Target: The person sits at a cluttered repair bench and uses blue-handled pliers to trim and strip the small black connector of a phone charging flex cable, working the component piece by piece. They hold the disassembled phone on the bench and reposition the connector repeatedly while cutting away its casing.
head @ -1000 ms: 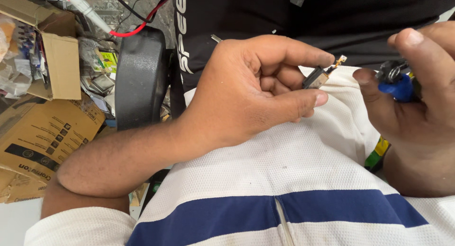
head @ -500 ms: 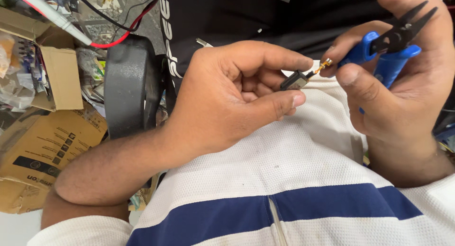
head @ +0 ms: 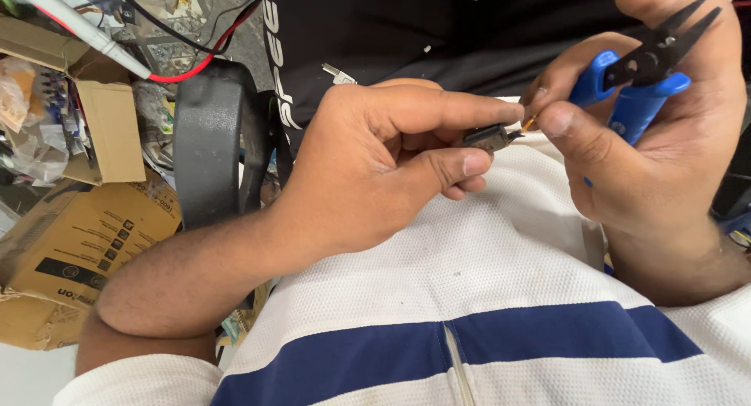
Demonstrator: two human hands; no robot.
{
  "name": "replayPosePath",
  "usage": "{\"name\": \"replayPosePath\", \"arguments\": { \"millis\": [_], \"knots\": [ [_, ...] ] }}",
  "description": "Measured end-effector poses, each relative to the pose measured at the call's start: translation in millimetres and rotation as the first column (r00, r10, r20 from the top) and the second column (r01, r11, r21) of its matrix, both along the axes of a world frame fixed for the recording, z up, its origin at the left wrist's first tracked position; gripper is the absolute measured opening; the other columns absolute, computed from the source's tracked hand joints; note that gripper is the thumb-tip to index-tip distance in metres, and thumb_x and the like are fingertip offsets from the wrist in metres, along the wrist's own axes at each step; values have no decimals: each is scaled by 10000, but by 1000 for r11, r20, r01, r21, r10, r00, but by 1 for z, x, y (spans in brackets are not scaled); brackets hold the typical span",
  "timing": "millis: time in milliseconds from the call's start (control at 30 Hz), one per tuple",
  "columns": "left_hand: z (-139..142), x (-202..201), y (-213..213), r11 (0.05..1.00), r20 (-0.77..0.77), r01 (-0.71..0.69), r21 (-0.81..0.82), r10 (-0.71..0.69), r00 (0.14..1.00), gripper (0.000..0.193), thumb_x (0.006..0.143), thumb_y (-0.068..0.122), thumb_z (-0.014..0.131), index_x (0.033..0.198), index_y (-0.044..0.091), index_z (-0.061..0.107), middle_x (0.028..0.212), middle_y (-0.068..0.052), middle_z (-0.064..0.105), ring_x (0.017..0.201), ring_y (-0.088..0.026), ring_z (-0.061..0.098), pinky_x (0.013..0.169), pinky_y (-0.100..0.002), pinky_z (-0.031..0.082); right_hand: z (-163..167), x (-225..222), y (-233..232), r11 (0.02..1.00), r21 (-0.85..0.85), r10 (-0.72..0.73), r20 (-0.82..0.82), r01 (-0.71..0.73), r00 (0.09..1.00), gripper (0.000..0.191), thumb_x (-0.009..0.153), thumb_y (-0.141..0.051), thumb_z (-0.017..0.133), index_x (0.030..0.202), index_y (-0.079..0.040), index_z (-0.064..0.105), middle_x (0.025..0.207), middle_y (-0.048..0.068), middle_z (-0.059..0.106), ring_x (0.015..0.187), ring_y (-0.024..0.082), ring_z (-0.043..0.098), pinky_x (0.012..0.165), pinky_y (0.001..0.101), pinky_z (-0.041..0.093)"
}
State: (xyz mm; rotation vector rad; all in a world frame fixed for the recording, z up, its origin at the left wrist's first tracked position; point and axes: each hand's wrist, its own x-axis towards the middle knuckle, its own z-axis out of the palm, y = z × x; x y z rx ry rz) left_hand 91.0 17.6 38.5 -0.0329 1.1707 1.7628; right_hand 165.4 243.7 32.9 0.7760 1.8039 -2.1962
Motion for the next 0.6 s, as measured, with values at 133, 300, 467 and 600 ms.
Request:
{"name": "replayPosePath", "arguments": {
  "millis": [133,300,467,600],
  "knots": [
    [-2,1,-3,1000,-41,8,-8,-9,999,319,1051,-40,700,1365,7,674,1055,-78,700,882,-85,725,857,-242,659,-5,1,1,1000,6,8,-50,-8,999,664,932,120,706,1461,-10,326,938,206,665,833,248,727,789,342,640],
    [-4,2,-6,998,-104,2,-61,-9,995,305,1039,-1,700,1343,19,689,1068,-59,692,882,-81,722,822,-222,639,-16,7,5,999,16,-36,-56,37,998,630,902,70,691,1413,-3,331,943,205,665,793,255,722,797,357,653],
    [-6,-3,-9,989,-343,-53,-137,3,939,228,1062,14,697,1290,26,711,929,-35,640,773,-43,630,700,-187,532,-22,15,12,997,83,15,-225,4,974,475,990,-4,690,1372,-10,409,945,184,652,781,245,692,771,349,609],
    [-4,-8,-8,970,-547,-171,-173,49,835,212,1082,7,681,1290,41,703,961,-39,645,798,-52,608,697,-184,525,-5,7,22,919,389,179,-262,-66,948,377,994,-39,691,1291,-14,460,923,158,656,770,241,687,745,339,589]
  ]
}}
